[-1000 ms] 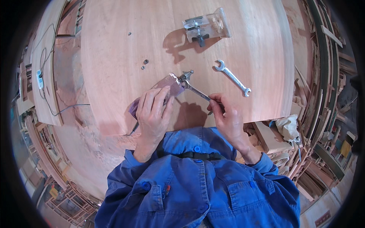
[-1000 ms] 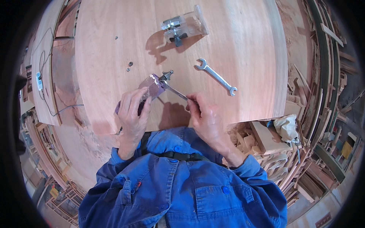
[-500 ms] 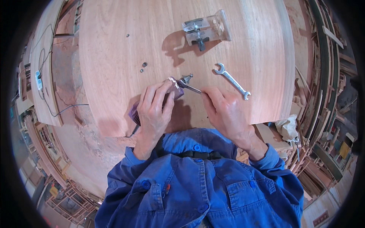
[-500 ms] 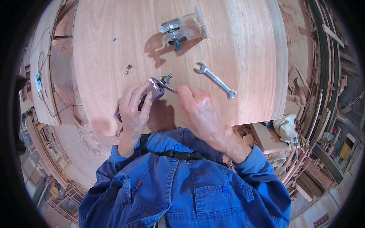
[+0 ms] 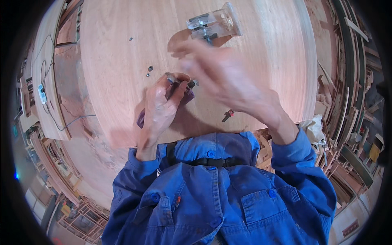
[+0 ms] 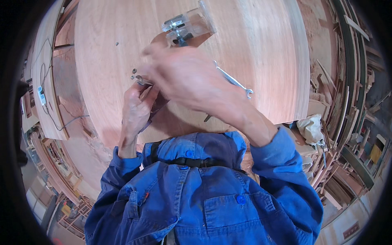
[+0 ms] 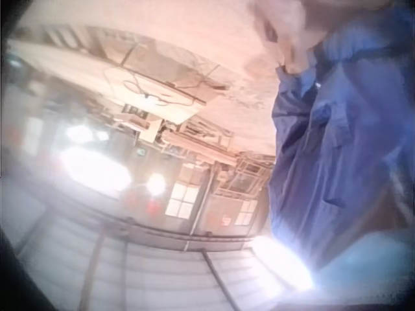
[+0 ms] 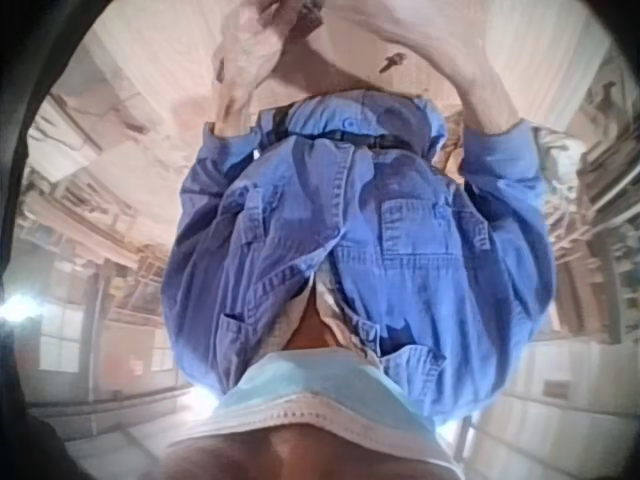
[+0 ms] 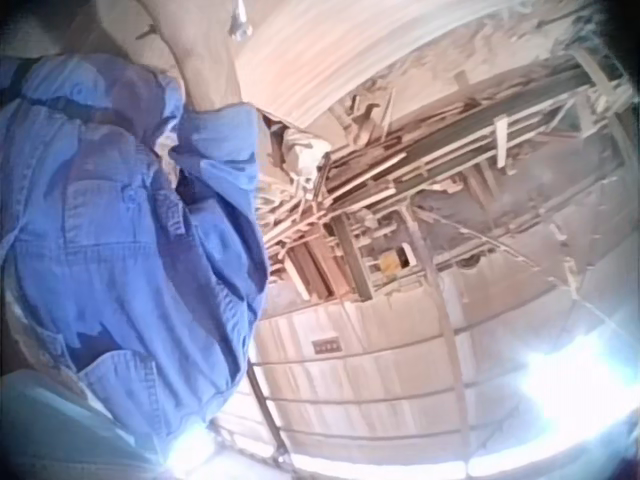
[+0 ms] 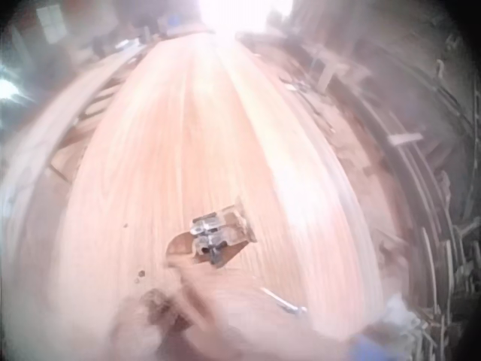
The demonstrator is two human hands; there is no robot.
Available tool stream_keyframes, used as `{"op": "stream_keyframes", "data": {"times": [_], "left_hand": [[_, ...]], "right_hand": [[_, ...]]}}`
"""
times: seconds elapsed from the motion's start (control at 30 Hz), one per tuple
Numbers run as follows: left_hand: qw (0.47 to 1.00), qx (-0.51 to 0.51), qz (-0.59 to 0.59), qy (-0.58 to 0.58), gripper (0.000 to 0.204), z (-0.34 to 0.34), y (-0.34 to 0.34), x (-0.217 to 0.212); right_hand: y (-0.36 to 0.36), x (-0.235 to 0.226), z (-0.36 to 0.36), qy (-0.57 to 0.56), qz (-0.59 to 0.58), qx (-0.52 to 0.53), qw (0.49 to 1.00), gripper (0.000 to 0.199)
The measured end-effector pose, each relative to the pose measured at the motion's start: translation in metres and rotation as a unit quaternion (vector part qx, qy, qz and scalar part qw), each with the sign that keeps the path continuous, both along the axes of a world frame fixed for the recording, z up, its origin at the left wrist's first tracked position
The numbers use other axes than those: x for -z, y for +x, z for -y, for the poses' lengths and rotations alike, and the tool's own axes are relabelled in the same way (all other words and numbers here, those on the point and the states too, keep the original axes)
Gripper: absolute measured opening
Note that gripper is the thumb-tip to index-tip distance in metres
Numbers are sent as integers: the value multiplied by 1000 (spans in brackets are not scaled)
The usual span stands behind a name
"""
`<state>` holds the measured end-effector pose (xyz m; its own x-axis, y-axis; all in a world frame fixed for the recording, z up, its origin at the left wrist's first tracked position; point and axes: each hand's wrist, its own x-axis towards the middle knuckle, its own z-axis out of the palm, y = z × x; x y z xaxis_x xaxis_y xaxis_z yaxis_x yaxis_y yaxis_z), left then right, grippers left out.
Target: The person assembles a handheld woodworking router by attaching a base plate and securing it with bolts and nuts. They use wrenches to tighten the components and ensure the tool is properly assembled.
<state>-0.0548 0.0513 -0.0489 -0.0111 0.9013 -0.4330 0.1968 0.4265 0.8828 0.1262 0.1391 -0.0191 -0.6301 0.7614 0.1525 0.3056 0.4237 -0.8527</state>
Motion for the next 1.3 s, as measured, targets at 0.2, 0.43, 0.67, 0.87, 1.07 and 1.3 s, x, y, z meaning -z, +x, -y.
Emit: {"op": "stream_keyframes", "data": {"times": [0.2,0.43,0.67,0.87,1.07,1.3], "left_hand": [[985,-64,-16,162,21,-4,5,-25],[830,267,-451,191,22,-23,-16,-29],[689,460,-485,280,17,-51,-27,-58],[580,540,-522,315,12,-62,-5,-61],[535,575,-550,284,11,-63,20,-57],[544,566,-548,288,12,-63,13,-44]], "right_hand": [[85,73,66,37,198,257,945,18],[105,106,97,63,222,288,929,22],[118,106,84,-12,184,261,948,19],[120,106,85,-18,189,269,944,19],[120,108,83,-11,170,275,946,20],[122,106,85,15,176,259,950,17]]}}
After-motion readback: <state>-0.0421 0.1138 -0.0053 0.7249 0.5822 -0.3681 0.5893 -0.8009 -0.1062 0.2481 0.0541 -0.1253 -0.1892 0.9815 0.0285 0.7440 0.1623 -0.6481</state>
